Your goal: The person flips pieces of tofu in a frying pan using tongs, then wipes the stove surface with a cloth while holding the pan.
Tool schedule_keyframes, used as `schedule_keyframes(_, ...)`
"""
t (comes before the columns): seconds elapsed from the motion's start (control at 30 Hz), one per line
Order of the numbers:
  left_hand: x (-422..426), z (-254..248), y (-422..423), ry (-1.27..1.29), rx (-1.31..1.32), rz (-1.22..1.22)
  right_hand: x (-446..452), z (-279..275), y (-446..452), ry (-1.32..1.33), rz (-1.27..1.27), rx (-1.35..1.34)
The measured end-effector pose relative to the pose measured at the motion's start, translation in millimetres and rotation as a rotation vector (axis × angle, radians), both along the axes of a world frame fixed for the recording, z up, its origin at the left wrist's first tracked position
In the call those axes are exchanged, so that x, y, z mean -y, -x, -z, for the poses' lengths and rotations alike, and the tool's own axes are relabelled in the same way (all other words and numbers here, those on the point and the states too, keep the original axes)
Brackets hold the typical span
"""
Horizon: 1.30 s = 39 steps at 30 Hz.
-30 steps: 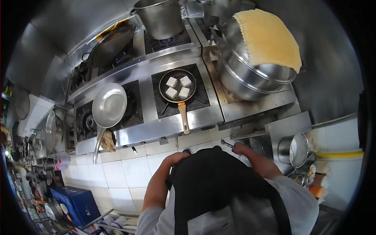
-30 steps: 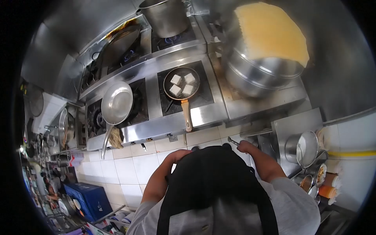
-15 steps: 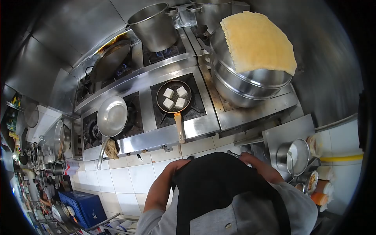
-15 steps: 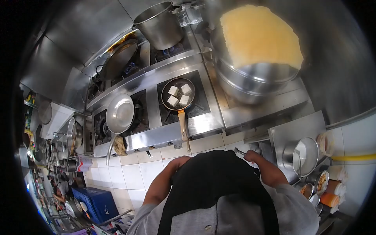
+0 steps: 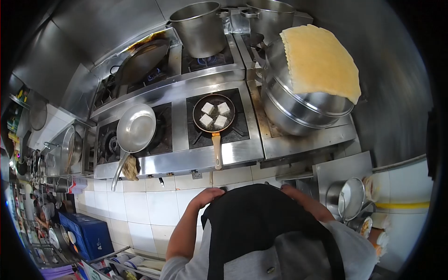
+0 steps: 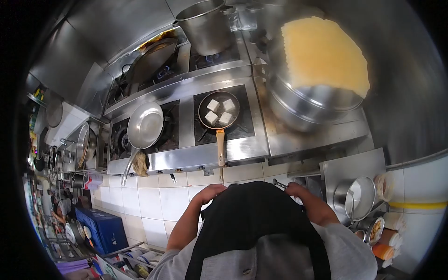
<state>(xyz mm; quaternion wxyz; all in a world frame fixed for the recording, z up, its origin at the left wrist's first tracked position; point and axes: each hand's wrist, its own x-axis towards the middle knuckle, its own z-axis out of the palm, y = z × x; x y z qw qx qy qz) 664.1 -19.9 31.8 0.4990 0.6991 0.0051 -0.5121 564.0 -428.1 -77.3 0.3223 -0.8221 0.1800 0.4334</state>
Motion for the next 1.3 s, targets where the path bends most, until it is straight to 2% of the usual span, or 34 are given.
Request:
schedule_keyframes(0.07,-18,34,5,-0.063,-0.027,-0.14,-4,3,0,-0.051,0.087,-0.046)
schedule_keyframes(0.13,-59,96,21,-0.198,0.257,0.014,-6,5,-3,-0.031,0.042,-0.044)
schedule_keyframes(0.2,-106,163,39,-0.478,0.771,0.839,-6,5,-8,-0.009,-0.001,-0.037)
schedule_keyframes(0.27,-120,133,54,-0.581,0.112,0.846,-2,10,-6,0.012,-0.004,0.008)
schedule_keyframes(0.33,-141,142,85,-0.647,-0.333,0.009,6,29,-4,0.055,-0.045,0.054)
schedule_keyframes(0.43,-157,136,91,-0.606,-0.373,0.065,12,25,-2,0.067,-0.171,0.075)
schedule_keyframes(0.53,-154,132,88,-0.521,-0.342,-0.071,20,52,1,0.093,-0.261,0.072)
schedule_keyframes(0.6,-149,129,83,-0.433,-0.178,0.044,38,88,5,0.085,-0.906,0.293)
schedule_keyframes(0.67,-148,147,76,-0.322,0.097,0.103,24,68,3,0.05,-0.27,0.048)
schedule_keyframes(0.77,-142,170,73,-0.23,0.334,0.118,13,35,-5,0.038,-0.347,0.032)
schedule_keyframes(0.83,-137,158,64,-0.244,0.38,0.152,1,27,-2,0.061,-0.287,0.026)
schedule_keyframes(0.87,-136,152,60,-0.287,0.371,0.158,-1,40,2,0.071,-0.258,-0.023)
schedule_keyframes(0.93,-140,146,58,-0.315,0.245,0.064,-2,75,1,0.125,-0.246,-0.138)
schedule_keyframes(0.97,-142,136,58,-0.329,0.124,-0.028,-10,71,-9,0.125,-0.254,-0.115)
schedule_keyframes(1.0,-141,108,56,-0.375,0.066,-0.007,-16,58,-10,0.117,-0.394,-0.158)
schedule_keyframes(1.03,-148,104,58,-0.388,0.087,0.069,-20,48,-7,0.112,-0.525,-0.207)
schedule_keyframes(1.07,-157,106,61,-0.403,0.106,0.151,-26,42,-5,0.115,-0.524,-0.198)
schedule_keyframes(1.1,-163,108,65,-0.402,0.109,0.152,-31,37,1,0.116,-0.375,-0.07)
schedule_keyframes(1.17,-183,111,78,-0.457,-0.04,-0.032,-50,30,10,0.11,-0.228,0.055)
schedule_keyframes(1.23,-203,114,95,-0.444,-0.096,-0.1,-63,25,11,0.125,-0.051,-0.119)
schedule_keyframes(1.3,-212,119,117,-0.479,-0.247,-0.324,-72,31,1,0.128,-0.114,-0.086)
